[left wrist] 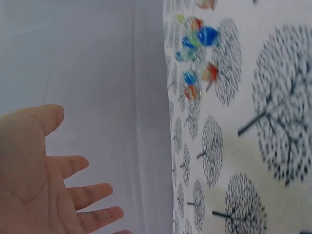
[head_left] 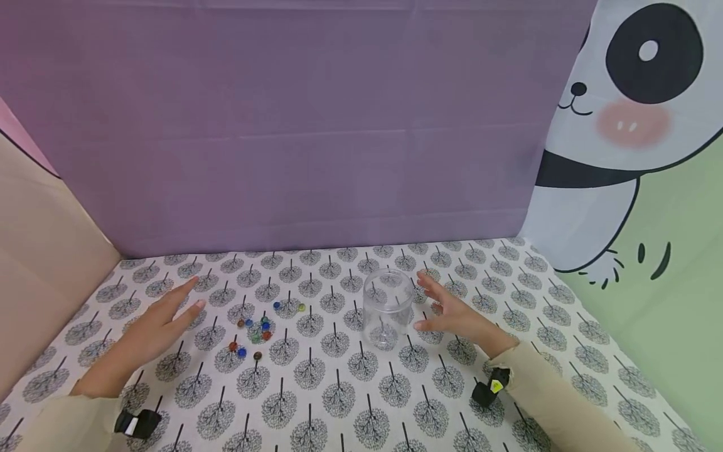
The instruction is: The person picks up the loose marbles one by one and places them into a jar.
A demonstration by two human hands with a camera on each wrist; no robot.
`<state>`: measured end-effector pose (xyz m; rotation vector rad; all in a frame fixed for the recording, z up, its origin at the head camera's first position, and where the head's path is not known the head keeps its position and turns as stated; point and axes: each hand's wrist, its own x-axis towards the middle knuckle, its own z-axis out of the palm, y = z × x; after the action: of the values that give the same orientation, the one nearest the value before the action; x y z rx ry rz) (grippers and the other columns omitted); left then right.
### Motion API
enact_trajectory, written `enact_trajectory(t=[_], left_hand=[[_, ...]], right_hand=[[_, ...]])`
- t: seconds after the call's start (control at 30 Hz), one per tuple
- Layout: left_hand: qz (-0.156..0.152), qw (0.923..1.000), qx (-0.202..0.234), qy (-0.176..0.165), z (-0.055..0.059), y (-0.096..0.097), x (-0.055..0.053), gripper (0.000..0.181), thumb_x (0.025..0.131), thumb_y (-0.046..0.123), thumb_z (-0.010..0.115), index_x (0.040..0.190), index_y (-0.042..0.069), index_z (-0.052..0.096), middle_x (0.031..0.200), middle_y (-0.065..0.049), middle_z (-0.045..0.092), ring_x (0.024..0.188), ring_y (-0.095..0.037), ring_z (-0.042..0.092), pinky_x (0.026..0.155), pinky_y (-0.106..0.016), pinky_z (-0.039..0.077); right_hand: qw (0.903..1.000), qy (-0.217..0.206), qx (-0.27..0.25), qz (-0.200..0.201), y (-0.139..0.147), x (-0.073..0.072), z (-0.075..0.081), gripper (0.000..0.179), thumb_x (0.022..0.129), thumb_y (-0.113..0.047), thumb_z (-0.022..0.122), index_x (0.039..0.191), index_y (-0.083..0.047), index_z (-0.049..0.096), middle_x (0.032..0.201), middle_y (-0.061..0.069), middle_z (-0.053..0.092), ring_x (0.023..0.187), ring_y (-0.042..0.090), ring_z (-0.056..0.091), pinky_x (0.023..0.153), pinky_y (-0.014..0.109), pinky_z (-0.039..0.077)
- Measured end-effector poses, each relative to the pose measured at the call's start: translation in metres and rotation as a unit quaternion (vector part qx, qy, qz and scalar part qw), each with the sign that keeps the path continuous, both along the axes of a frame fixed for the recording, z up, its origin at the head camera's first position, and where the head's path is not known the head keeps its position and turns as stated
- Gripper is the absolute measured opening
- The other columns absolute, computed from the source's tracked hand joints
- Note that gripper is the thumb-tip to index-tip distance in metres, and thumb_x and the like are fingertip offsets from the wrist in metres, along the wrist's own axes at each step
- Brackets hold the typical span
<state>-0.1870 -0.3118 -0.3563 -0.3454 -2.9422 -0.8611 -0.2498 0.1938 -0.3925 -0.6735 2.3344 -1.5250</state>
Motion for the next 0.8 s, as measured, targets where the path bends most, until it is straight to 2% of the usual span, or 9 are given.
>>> enact_trajectory(t=[0.17, 0.3, 0.53, 0.67, 0.8], left_hand=[[-0.014, 0.9986, 0.049, -0.017, 0.002, 0.006, 0.004, 0.066, 0.102, 0.036, 0.035, 0.151, 0.004, 0.005, 0.150, -0.034, 0.009, 0.132, -0.058, 0.010, 0.095, -0.076, 0.013], [-0.012, 0.9972, 0.069, -0.026, 0.000, 0.011, 0.007, 0.065, 0.102, 0.037, 0.035, 0.151, 0.007, 0.006, 0.152, -0.031, 0.007, 0.133, -0.058, 0.006, 0.094, -0.077, 0.010], [0.003, 0.9951, 0.085, -0.049, -0.004, 0.015, 0.010, 0.063, 0.102, 0.039, 0.034, 0.152, 0.013, 0.007, 0.152, -0.029, 0.008, 0.130, -0.060, 0.014, 0.089, -0.078, 0.017], [0.001, 0.9927, 0.103, -0.063, -0.005, 0.018, 0.012, 0.063, 0.102, 0.041, 0.032, 0.152, 0.013, 0.006, 0.152, -0.030, 0.009, 0.129, -0.060, 0.017, 0.089, -0.078, 0.019], [0.003, 0.9921, 0.102, -0.073, -0.006, 0.022, 0.013, 0.063, 0.102, 0.044, 0.029, 0.152, 0.015, 0.005, 0.150, -0.031, 0.014, 0.127, -0.060, 0.024, 0.085, -0.079, 0.023]], right_hand=[[0.9999, -0.002, 0.009, -0.014, -0.011, 0.008, -0.002, 0.108, 0.077, -0.020, 0.079, 0.152, -0.021, 0.002, 0.156, 0.016, 0.010, 0.142, 0.038, 0.012, 0.112, 0.053, 0.015], [0.9993, 0.003, 0.011, -0.035, -0.020, 0.014, -0.001, 0.108, 0.075, -0.015, 0.079, 0.152, -0.022, 0.003, 0.156, 0.015, 0.011, 0.141, 0.038, 0.014, 0.112, 0.051, 0.017], [0.9971, 0.003, 0.007, -0.076, -0.028, 0.013, -0.004, 0.109, 0.072, -0.014, 0.081, 0.152, -0.018, 0.007, 0.154, 0.019, 0.018, 0.139, 0.039, 0.021, 0.111, 0.050, 0.021], [0.9971, -0.004, -0.015, -0.075, -0.030, 0.012, -0.005, 0.107, 0.073, -0.012, 0.081, 0.152, -0.016, 0.009, 0.152, 0.020, 0.022, 0.139, 0.038, 0.023, 0.111, 0.049, 0.021], [0.9970, -0.017, -0.038, -0.065, -0.034, 0.014, -0.006, 0.104, 0.073, -0.011, 0.080, 0.151, -0.015, 0.012, 0.151, 0.019, 0.025, 0.139, 0.037, 0.023, 0.112, 0.048, 0.020]])
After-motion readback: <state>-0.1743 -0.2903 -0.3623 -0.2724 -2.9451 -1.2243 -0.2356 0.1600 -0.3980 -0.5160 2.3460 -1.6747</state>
